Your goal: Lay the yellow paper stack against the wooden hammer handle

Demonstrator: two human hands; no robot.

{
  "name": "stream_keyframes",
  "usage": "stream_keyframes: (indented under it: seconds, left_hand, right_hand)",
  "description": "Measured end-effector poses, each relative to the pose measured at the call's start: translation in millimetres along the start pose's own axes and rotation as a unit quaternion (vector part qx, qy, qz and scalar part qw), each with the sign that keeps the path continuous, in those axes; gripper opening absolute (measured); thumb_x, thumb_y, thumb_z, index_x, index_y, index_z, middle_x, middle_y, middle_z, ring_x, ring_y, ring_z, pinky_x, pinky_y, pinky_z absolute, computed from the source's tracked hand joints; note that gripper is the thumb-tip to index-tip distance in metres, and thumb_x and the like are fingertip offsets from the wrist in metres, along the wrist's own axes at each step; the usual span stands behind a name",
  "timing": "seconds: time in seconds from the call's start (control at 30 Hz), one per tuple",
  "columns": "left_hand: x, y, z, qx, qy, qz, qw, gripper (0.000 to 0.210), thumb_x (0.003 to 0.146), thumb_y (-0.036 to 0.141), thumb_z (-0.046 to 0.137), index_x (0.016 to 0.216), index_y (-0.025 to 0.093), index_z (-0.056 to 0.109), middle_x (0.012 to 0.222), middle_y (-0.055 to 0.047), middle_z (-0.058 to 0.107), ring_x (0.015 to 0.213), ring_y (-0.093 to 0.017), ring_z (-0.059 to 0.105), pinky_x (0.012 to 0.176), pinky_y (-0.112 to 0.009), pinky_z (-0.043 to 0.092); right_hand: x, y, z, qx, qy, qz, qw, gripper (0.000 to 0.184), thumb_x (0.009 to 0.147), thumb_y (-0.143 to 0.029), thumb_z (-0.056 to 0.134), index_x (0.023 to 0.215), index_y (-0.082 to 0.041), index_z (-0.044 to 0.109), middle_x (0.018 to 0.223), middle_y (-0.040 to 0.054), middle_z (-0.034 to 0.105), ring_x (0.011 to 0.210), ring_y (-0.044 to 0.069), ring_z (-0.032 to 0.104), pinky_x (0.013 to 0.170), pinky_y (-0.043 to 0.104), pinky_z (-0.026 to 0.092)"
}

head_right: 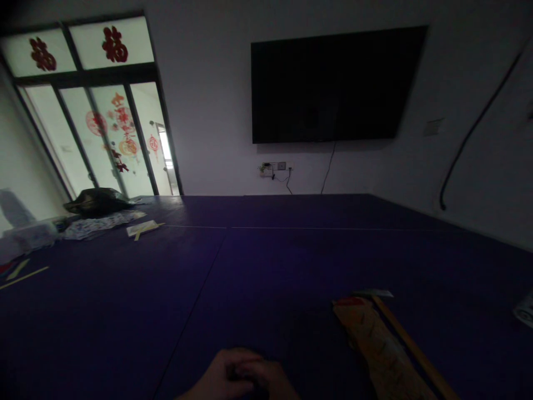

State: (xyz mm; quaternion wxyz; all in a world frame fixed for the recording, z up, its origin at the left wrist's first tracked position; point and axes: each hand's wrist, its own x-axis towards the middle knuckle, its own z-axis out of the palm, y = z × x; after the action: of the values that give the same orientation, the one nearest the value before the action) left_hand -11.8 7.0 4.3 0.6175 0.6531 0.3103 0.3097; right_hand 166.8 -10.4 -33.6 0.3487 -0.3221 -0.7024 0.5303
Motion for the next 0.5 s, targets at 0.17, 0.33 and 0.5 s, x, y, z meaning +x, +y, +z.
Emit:
stream_keyframes:
  seconds: [0.17, 0.33, 0.5]
  left_hand:
    - [0.5, -0.2, 0.7, -0.010, -0.009, 0.005, 1.000, 0.036, 0.062, 0.020, 0.067, 0.098, 0.014, 0.068, 0.094, -0.006, 0.069, 0.088, -0.021, 0.062, 0.077, -0.029, 0.045]
    - [1.6, 0.5, 0.9, -0.003, -0.008, 0.007, 1.000, 0.037, 0.061, 0.022, 0.068, 0.098, 0.015, 0.069, 0.094, -0.006, 0.069, 0.088, -0.022, 0.063, 0.077, -0.029, 0.046]
    - [0.3, 2.5, 0.5, -0.005, 0.002, -0.006, 1.000, 0.037, 0.061, 0.021, 0.068, 0.097, 0.016, 0.069, 0.094, -0.006, 0.069, 0.088, -0.021, 0.062, 0.078, -0.029, 0.045]
  right_hand:
    - [0.6, -3.3, 1.3, -0.016, 0.023, 0.003, 1.000, 0.051, 0.064, -0.048, 0.070, 0.110, -0.028, 0.065, 0.115, 0.0120, 0.065, 0.110, 0.029, 0.056, 0.094, 0.043, 0.043]
    - [3.0, -10.4, 2.7, 0.004, 0.004, -0.012, 1.000, 0.050, 0.064, -0.051, 0.069, 0.109, -0.028, 0.066, 0.114, 0.0114, 0.066, 0.109, 0.029, 0.058, 0.094, 0.042, 0.043]
    - [1.3, -6.2, 1.1, -0.011, 0.014, -0.002, 1.000, 0.051, 0.066, -0.048, 0.069, 0.112, -0.026, 0.064, 0.116, 0.0132, 0.064, 0.111, 0.029, 0.056, 0.094, 0.042, 0.042]
